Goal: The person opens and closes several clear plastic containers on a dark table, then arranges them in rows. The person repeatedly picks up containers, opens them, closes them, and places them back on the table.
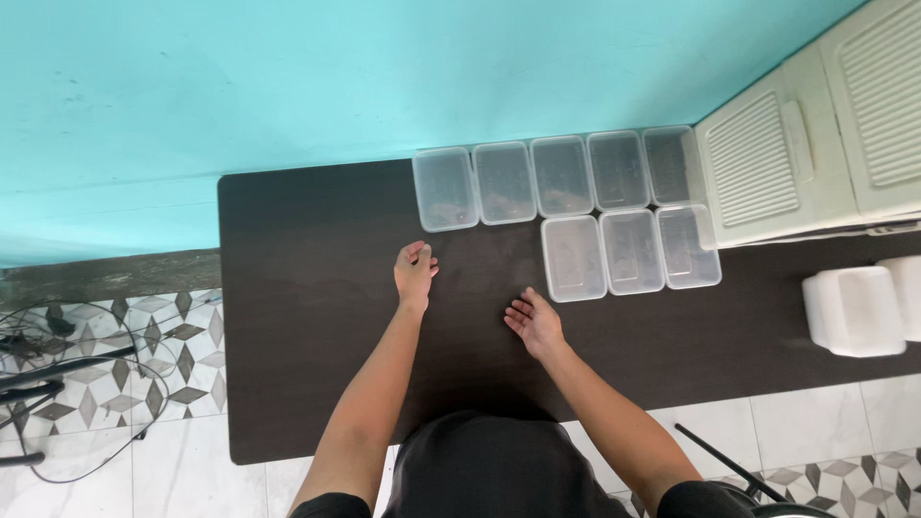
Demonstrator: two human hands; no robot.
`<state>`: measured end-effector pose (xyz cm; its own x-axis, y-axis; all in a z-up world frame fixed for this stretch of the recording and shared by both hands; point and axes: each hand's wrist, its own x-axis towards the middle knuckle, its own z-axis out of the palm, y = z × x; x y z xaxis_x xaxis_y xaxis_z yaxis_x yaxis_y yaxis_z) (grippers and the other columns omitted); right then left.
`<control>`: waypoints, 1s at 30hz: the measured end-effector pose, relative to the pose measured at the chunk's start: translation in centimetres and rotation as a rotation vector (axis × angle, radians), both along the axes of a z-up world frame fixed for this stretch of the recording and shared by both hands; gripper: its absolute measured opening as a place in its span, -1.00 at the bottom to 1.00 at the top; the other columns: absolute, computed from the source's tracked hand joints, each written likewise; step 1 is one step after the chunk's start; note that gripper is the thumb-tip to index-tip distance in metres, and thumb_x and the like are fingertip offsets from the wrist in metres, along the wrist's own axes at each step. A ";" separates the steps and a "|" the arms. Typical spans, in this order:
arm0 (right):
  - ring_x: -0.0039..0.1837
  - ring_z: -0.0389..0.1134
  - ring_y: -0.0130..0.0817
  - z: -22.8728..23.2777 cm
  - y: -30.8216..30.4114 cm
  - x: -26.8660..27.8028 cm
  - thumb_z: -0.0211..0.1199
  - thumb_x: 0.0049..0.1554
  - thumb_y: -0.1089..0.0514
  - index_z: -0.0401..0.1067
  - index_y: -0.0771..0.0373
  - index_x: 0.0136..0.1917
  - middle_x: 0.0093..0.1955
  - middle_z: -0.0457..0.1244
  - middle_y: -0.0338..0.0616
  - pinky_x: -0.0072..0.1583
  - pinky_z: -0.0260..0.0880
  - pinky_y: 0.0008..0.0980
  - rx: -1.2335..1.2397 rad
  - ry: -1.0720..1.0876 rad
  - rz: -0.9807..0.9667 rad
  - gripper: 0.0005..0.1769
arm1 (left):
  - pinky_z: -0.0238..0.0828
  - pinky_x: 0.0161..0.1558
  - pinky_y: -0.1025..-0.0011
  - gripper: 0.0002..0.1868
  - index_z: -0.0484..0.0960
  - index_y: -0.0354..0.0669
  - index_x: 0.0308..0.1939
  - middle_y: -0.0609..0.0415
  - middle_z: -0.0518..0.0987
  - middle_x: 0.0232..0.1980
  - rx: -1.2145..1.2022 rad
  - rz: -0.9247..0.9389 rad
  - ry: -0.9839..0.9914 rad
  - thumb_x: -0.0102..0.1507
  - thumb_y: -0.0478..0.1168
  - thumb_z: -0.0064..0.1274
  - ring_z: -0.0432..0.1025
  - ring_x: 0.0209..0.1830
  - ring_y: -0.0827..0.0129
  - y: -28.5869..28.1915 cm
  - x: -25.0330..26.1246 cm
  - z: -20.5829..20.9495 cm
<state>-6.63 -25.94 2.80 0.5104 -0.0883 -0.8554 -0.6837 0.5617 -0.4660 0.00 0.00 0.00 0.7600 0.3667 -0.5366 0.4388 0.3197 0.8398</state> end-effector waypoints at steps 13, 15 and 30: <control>-0.01 0.39 -0.24 -5.0 9.2 12.0 0.30 0.20 0.13 0.41 0.22 0.06 -0.05 0.30 -0.14 0.06 0.53 -0.20 0.000 -0.183 -0.090 -0.79 | 0.63 -0.18 0.40 -0.55 0.50 -0.39 0.27 0.01 0.59 -0.05 -0.126 0.048 -0.027 0.32 -0.29 0.10 0.54 -0.22 0.42 2.1 3.3 -0.4; -0.01 0.39 -0.25 -5.4 9.8 12.9 0.29 0.20 0.13 0.40 0.22 0.05 -0.05 0.30 -0.15 0.08 0.53 -0.19 -0.001 -0.153 -0.108 -0.80 | 0.63 -0.19 0.40 -0.55 0.50 -0.39 0.27 0.02 0.59 -0.08 -0.154 0.065 -0.013 0.30 -0.31 0.11 0.55 -0.23 0.42 1.9 3.8 -0.9; -0.05 0.43 -0.31 -4.7 10.3 11.7 0.28 0.20 0.19 0.41 0.25 -0.01 -0.09 0.34 -0.15 0.06 0.55 -0.27 -0.062 -0.190 0.027 -0.87 | 0.66 -0.11 0.42 -0.77 0.56 -0.41 0.05 0.00 0.62 -0.14 -0.102 0.037 -0.103 0.32 -0.38 0.06 0.58 -0.19 0.40 1.5 3.2 -0.2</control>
<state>5.08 -15.60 -1.87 0.6651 -0.1215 -0.7368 -0.5948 0.5104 -0.6211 3.21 1.53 -0.19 0.7999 0.3429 -0.4925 0.3382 0.4203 0.8420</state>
